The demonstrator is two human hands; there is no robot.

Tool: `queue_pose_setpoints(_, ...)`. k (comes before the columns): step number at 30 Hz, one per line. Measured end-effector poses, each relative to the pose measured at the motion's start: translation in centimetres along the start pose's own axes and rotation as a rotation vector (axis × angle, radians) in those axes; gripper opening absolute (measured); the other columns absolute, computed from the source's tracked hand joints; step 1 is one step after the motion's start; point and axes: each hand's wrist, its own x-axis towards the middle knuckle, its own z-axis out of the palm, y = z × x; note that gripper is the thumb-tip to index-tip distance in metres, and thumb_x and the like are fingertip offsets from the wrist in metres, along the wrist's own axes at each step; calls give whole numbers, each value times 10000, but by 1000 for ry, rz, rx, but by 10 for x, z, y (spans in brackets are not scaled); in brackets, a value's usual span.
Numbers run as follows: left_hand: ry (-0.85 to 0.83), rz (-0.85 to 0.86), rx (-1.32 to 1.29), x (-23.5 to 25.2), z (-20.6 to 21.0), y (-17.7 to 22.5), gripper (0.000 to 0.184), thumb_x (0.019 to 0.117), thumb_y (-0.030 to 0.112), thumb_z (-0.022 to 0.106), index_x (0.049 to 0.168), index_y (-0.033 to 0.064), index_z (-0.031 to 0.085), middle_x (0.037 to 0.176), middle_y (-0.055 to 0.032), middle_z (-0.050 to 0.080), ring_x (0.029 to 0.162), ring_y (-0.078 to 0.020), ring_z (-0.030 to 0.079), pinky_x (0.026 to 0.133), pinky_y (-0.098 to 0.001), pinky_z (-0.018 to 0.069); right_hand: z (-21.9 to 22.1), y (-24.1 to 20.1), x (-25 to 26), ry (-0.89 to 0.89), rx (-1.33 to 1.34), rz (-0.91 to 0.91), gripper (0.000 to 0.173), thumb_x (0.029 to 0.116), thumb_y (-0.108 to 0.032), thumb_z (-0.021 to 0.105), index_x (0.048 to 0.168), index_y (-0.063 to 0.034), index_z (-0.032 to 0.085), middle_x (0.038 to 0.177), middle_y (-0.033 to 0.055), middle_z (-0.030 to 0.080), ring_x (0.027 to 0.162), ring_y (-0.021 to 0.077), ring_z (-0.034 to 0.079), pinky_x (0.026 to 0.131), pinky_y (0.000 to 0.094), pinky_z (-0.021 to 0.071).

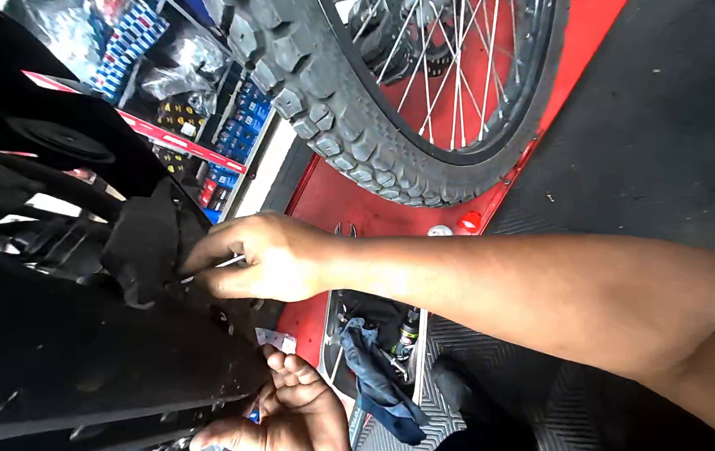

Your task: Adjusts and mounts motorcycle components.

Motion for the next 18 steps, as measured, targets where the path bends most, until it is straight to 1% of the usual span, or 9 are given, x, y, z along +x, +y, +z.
queue_pose_setpoints(3, 0, -21, -25, 0, 0, 1, 688, 914, 630, 608, 1188, 0, 657, 1084, -173, 736, 956, -263, 750, 855, -364, 619, -5, 7, 5, -40, -72, -69, 206, 973, -89, 644, 1133, -57, 771, 1029, 89, 727, 979, 165, 686, 857, 363, 567)
queue_pose_setpoints(5, -8, -26, -41, 1, -1, 1, 688, 919, 631, 597, 1191, 1, 646, 1088, -180, 729, 956, -268, 748, 838, -371, 622, -6, 11, 6, -51, -140, -123, 214, 978, -86, 637, 1143, -68, 773, 1036, 85, 726, 992, 172, 683, 875, 368, 558)
queue_pose_setpoints(8, -1, -30, -56, 1, 0, 0, 691, 913, 631, 606, 1185, -3, 658, 1084, -184, 734, 949, -274, 752, 827, -368, 625, -5, 14, 2, -19, -274, -191, 224, 986, -131, 644, 1158, -117, 786, 1036, 53, 734, 1022, 187, 667, 915, 404, 531)
queue_pose_setpoints(10, 15, -20, -39, 0, 1, -1, 709, 906, 645, 603, 1185, -5, 650, 1078, -177, 735, 943, -267, 753, 819, -358, 626, -4, 13, 0, -7, -356, -191, 243, 1003, -173, 621, 1183, -163, 784, 1040, 29, 718, 1057, 215, 626, 925, 453, 475)
queue_pose_setpoints(11, 21, -18, -31, 0, 2, -2, 723, 902, 661, 596, 1194, 1, 641, 1077, -174, 734, 946, -261, 752, 818, -354, 626, -4, 12, 0, -10, -399, -197, 250, 1011, -188, 605, 1191, -177, 779, 1041, 20, 704, 1062, 222, 609, 914, 456, 464)
queue_pose_setpoints(13, 9, -20, -22, 0, 1, -3, 730, 899, 672, 591, 1202, 10, 643, 1085, -171, 733, 955, -254, 748, 826, -352, 621, -3, 13, 2, 7, -442, -259, 258, 977, -159, 600, 1155, -154, 786, 1005, 26, 698, 1009, 223, 605, 864, 428, 464)
queue_pose_setpoints(15, 4, -17, 1, 0, 1, -5, 738, 903, 689, 568, 1196, 18, 664, 1063, -162, 742, 937, -252, 751, 824, -350, 621, -4, 12, 6, 10, -422, -303, 243, 922, -141, 625, 1095, -111, 794, 964, 40, 715, 969, 201, 650, 839, 391, 512)
queue_pose_setpoints(16, 18, -11, 14, -1, 3, -6, 747, 905, 700, 554, 1198, 22, 661, 1052, -158, 744, 928, -248, 752, 816, -349, 622, -5, 10, 7, -11, -393, -282, 221, 919, -146, 640, 1075, -100, 790, 953, 40, 720, 948, 181, 669, 825, 377, 540)
queue_pose_setpoints(18, 29, -8, 43, -1, 4, -9, 778, 899, 724, 540, 1227, 25, 637, 1054, -153, 745, 933, -245, 753, 813, -353, 622, -8, 2, 13, -61, -334, -173, 169, 927, -179, 661, 1032, -110, 774, 910, 19, 730, 867, 145, 695, 743, 385, 569)
